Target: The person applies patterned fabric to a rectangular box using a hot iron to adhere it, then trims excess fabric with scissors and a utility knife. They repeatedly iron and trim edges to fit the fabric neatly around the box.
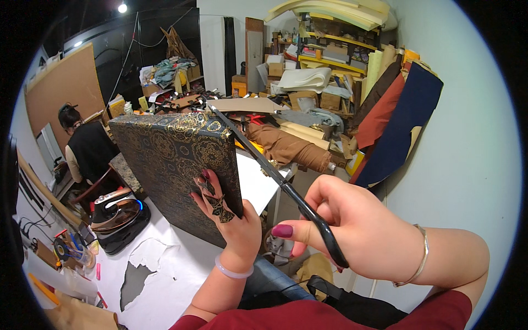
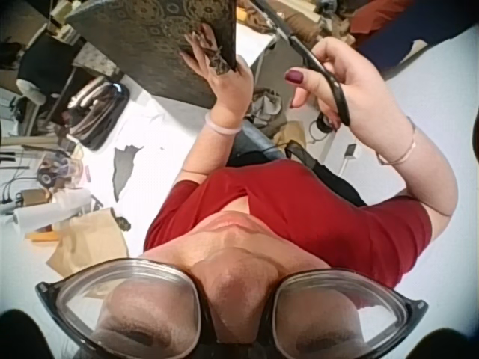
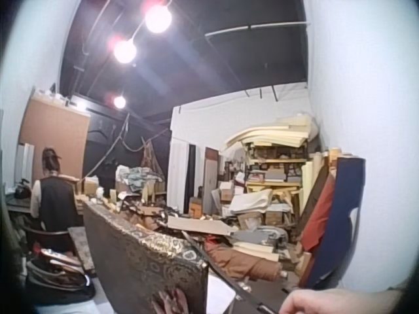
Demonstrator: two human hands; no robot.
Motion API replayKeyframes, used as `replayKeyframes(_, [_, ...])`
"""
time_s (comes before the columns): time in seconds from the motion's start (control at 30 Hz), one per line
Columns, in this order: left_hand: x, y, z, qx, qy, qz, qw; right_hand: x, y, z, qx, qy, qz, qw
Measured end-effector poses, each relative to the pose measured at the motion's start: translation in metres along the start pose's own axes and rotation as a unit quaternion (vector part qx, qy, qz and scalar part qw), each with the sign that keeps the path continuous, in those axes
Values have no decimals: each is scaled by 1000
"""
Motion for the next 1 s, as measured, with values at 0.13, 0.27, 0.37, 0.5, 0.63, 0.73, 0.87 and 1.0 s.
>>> replayKeyframes(0.13, [1,-1,-1,8,6,0,1000,0,-1,2,8,3,0,1000])
replayKeyframes(0.27, [1,0,0,7,9,-9,1000,-2,1,4,7,6,-14,1000])
replayKeyframes(0.37, [0,1,2,1,10,-24,1000,-7,5,4,-5,27,8,1000])
replayKeyframes(0.5, [3,4,1,11,24,-36,999,-12,25,3,-82,129,88,984])
replayKeyframes(0.63, [7,21,-1,-14,15,-104,994,-14,18,-9,-39,319,-106,941])
replayKeyframes(0.73, [8,32,-2,-7,20,-139,990,-31,-2,-7,-50,372,-381,845])
replayKeyframes(0.87, [12,44,2,22,52,-133,989,-48,-22,16,-12,383,-414,826])
replayKeyframes(1.0, [12,51,7,8,47,-142,989,-54,-26,28,47,327,-402,854])
Point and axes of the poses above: each hand's wrist, its own z-axis towards the middle knuckle, its own y-axis out of the back of the hand, x = y × z, the point moved 6 cm from there along z, towards the middle knuckle, and after that the axes turned 2 degrees about -z, right-handed, at the moved point
